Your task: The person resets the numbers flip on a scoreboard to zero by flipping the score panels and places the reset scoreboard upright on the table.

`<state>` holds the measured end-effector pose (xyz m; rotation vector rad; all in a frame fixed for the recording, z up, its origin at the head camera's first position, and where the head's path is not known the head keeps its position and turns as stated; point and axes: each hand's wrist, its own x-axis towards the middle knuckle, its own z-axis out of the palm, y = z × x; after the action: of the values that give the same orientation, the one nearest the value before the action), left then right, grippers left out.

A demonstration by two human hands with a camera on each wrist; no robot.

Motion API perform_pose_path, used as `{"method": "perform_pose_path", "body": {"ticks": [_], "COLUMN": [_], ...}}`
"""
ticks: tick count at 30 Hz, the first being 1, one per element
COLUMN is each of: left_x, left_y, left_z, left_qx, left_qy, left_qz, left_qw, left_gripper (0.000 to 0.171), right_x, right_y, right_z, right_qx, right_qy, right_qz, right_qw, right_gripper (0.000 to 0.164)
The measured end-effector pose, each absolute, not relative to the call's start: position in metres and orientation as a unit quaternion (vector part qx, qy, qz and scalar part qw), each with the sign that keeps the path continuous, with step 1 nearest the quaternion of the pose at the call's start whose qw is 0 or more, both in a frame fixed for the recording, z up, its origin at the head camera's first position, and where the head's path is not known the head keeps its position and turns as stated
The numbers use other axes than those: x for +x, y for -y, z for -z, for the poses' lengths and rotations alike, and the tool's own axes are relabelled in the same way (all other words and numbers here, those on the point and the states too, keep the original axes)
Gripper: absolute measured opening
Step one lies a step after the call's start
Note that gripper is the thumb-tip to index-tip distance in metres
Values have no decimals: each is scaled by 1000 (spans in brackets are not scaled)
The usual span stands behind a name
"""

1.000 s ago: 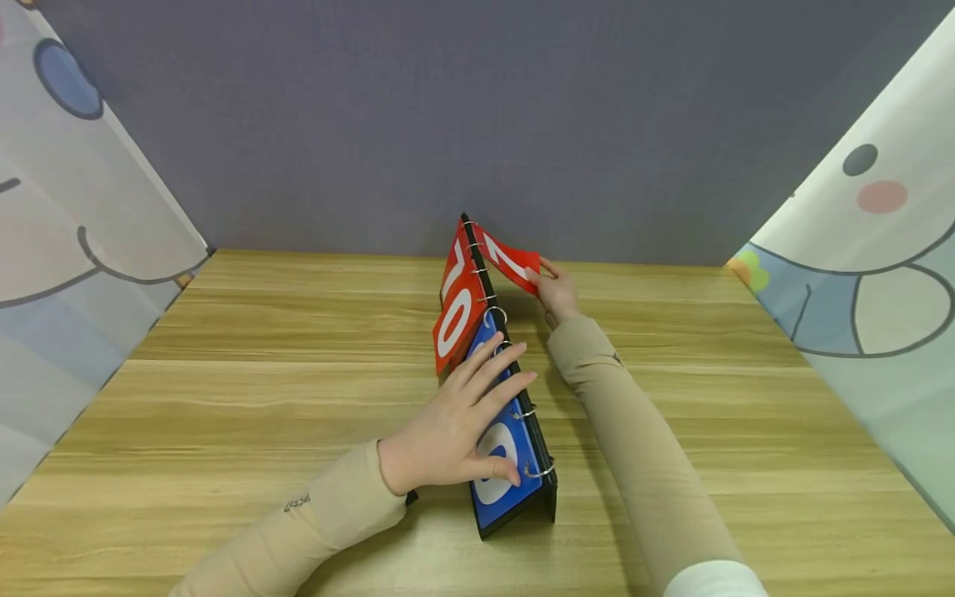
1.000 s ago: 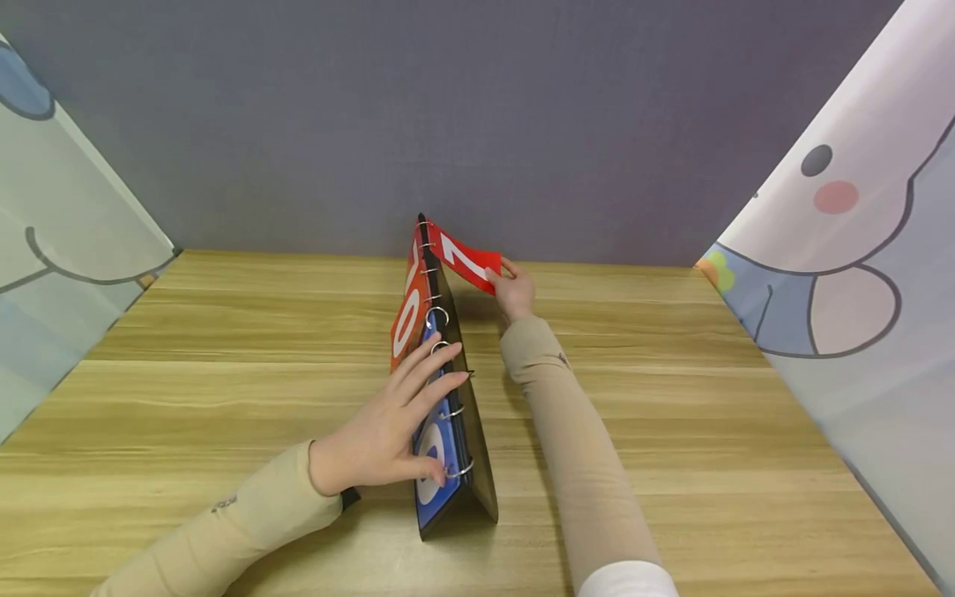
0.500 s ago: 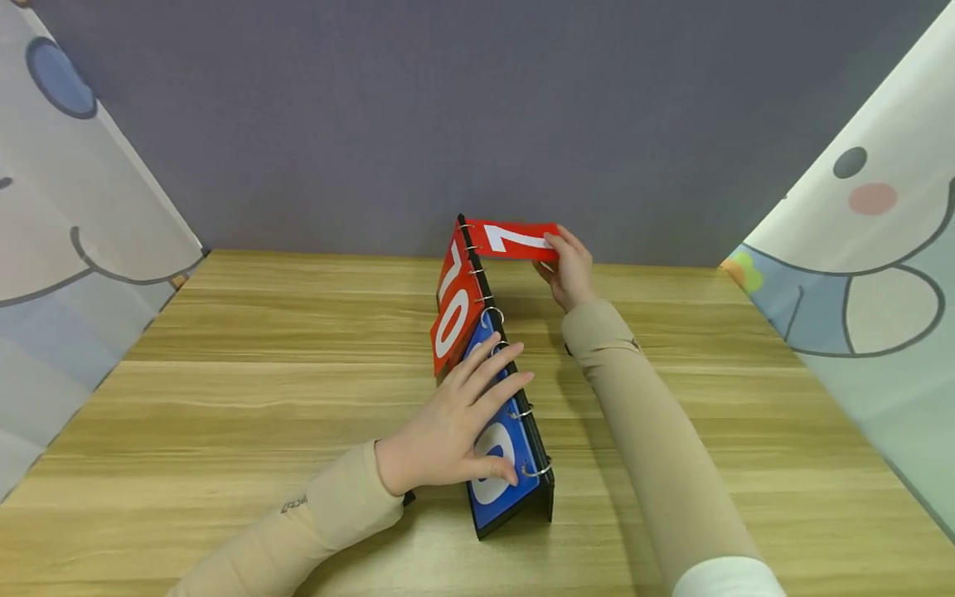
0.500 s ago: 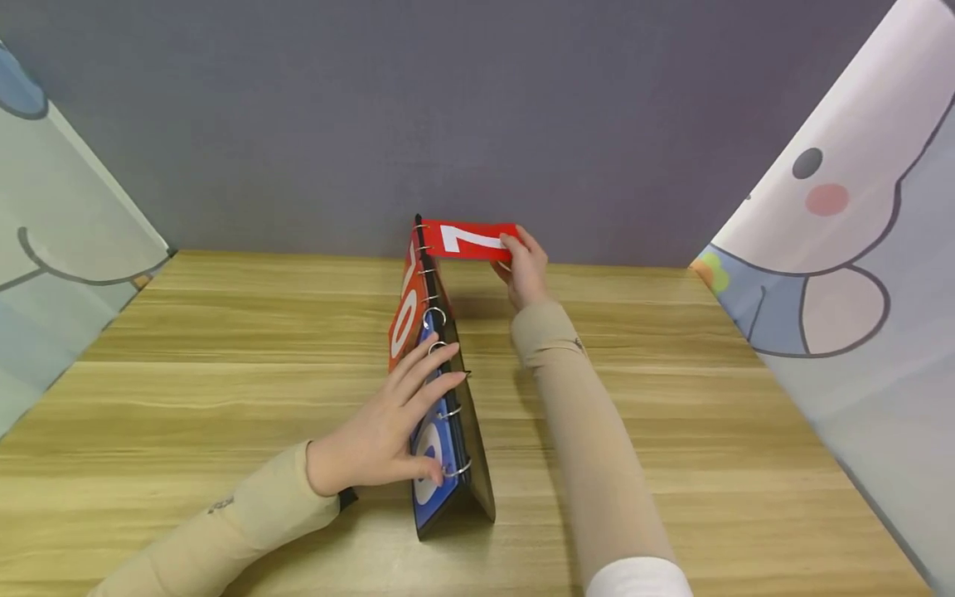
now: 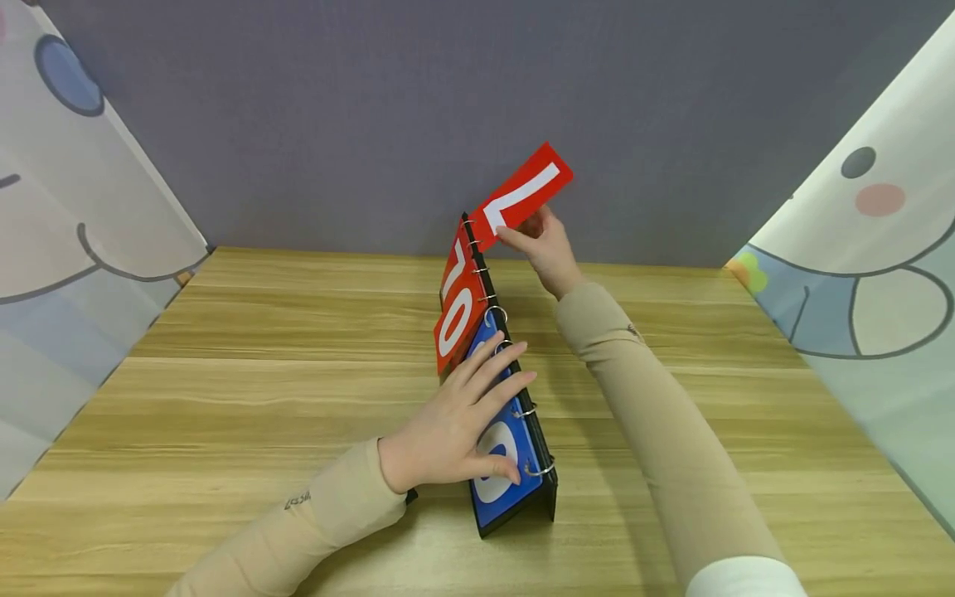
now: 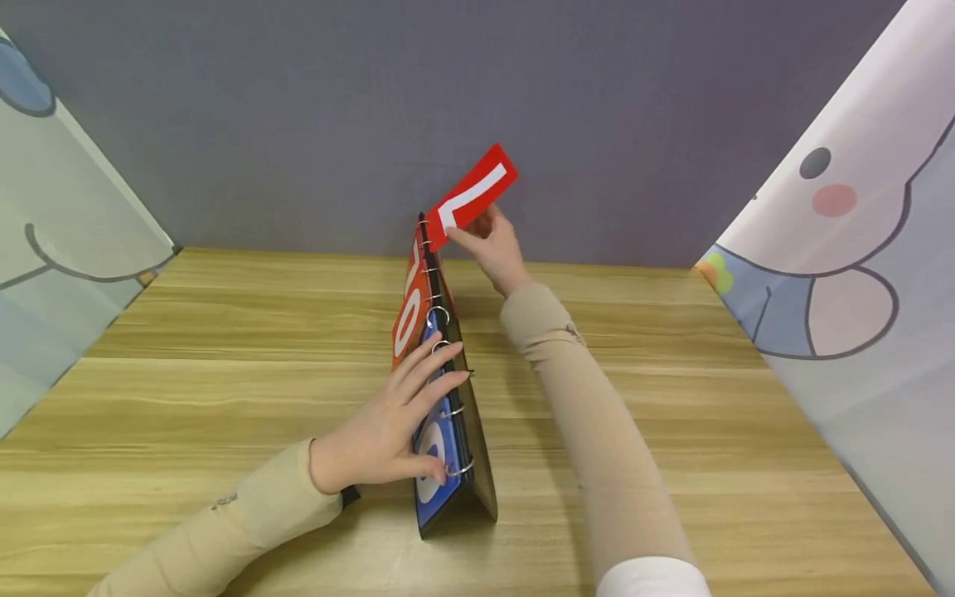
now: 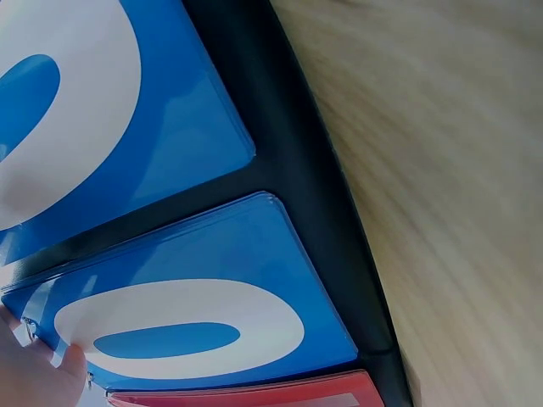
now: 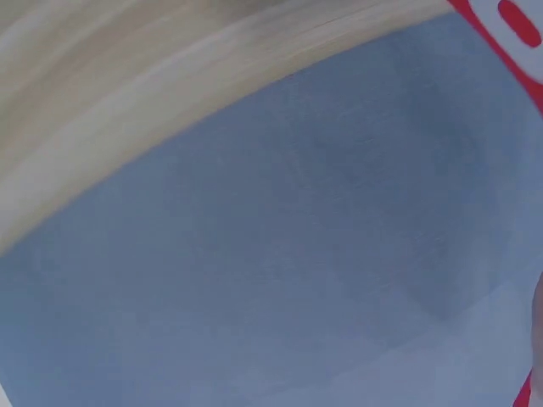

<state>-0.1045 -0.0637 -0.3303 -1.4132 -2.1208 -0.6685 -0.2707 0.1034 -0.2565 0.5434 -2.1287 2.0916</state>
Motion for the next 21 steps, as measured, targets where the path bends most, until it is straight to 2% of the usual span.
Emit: {"method": "perform_pose_path", "body": {"ticks": [9,16,21], "left_x": [-104,-104,-104], "left_y": [62,61,60], "left_z": [330,330,330], "left_qx": [-521,-523,-524], "left_qy": [779,777,774], "left_qz": [245,245,248], "left_qw": [249,252,254], "left_gripper": [87,86,87], "right_x": [-266,-262,-261], "right_y": [-87,-80,-80], "right_z": [259,251,247], "right_qx": [216,257,278], "right_qy": [840,880,896], "right_qz": [-497,-396,-341], "right_qw": [28,57,61], "right_gripper": [55,36,31]}}
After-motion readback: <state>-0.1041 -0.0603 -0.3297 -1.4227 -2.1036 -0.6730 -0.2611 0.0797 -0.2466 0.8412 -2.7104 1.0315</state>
